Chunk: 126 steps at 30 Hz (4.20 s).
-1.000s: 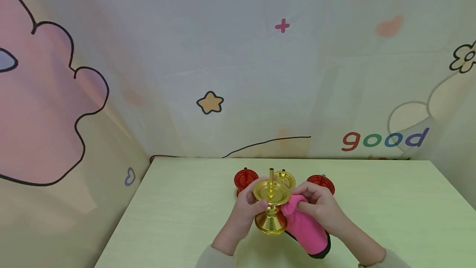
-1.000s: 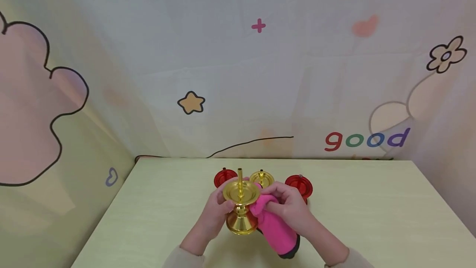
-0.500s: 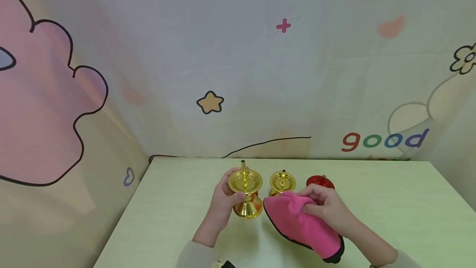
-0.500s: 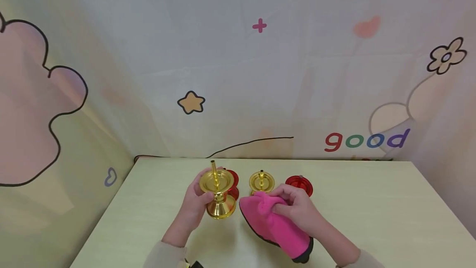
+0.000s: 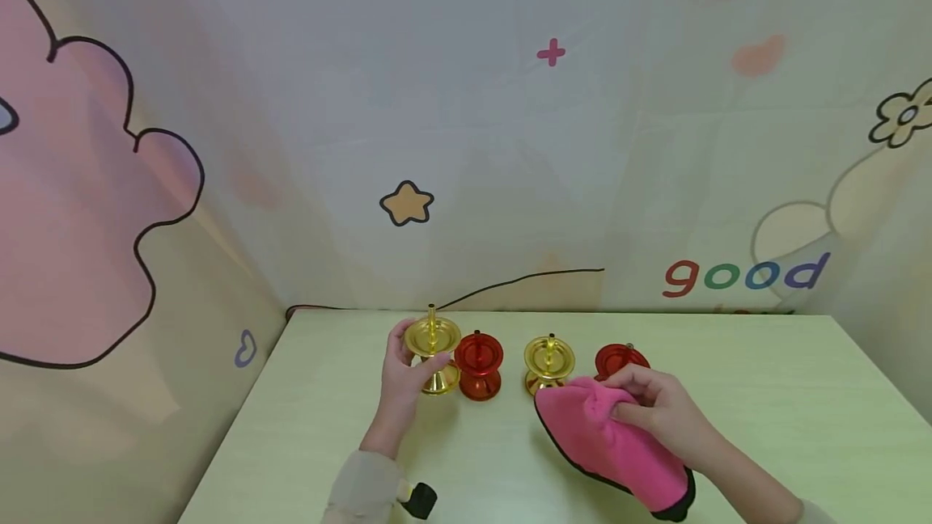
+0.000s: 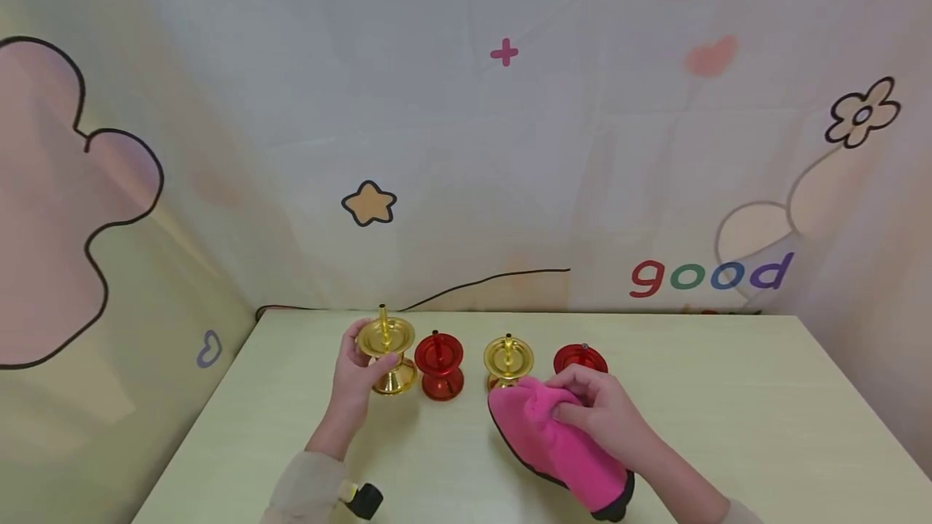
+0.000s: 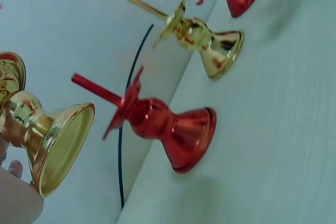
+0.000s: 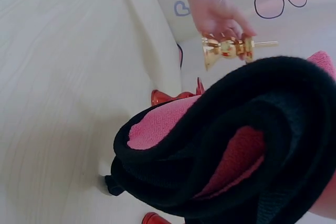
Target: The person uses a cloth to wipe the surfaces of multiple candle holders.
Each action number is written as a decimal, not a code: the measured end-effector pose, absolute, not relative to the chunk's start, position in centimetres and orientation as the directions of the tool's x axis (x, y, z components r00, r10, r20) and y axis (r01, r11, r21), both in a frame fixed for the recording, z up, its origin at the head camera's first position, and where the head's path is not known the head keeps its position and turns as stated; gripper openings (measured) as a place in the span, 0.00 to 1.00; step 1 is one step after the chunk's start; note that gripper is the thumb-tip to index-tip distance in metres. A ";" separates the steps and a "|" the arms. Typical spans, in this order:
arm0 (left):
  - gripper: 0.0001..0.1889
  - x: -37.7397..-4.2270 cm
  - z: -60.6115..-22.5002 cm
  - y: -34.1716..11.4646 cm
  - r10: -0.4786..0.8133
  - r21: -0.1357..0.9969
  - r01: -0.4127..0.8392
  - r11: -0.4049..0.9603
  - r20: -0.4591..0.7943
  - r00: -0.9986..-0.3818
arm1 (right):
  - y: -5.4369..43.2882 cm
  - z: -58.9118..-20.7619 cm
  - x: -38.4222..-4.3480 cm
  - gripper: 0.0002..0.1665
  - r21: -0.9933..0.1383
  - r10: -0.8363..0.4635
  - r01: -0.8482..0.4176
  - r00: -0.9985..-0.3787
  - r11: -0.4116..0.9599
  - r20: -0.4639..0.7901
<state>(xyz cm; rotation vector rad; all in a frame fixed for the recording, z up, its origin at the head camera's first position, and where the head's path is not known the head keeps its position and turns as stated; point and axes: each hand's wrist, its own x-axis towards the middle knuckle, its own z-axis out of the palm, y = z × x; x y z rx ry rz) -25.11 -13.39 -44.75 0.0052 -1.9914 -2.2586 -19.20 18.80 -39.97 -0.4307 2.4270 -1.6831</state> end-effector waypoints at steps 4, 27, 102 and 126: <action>0.41 -26.2 -45.9 -14.0 -0.132 0.996 0.060 -0.073 0.050 -0.990 | 19.2 -40.0 -18.9 0.16 -0.930 -0.309 -0.139 -0.951 0.339 0.030; 0.42 -29.6 -50.7 -15.4 -0.255 0.999 0.025 -0.030 0.016 -0.967 | 20.2 -40.3 -18.6 0.15 -0.935 -0.300 -0.134 -0.954 0.327 0.032; 0.45 -26.9 -49.5 -7.6 -0.041 0.733 0.240 0.637 0.343 -0.938 | 20.6 -40.1 -18.5 0.15 -0.931 -0.259 -0.148 -0.964 0.335 0.061; 0.43 -21.3 -42.1 -5.1 0.412 0.420 0.536 0.732 0.354 -0.839 | 16.7 -36.1 -20.1 0.17 -0.904 -0.203 -0.293 -0.950 0.312 0.237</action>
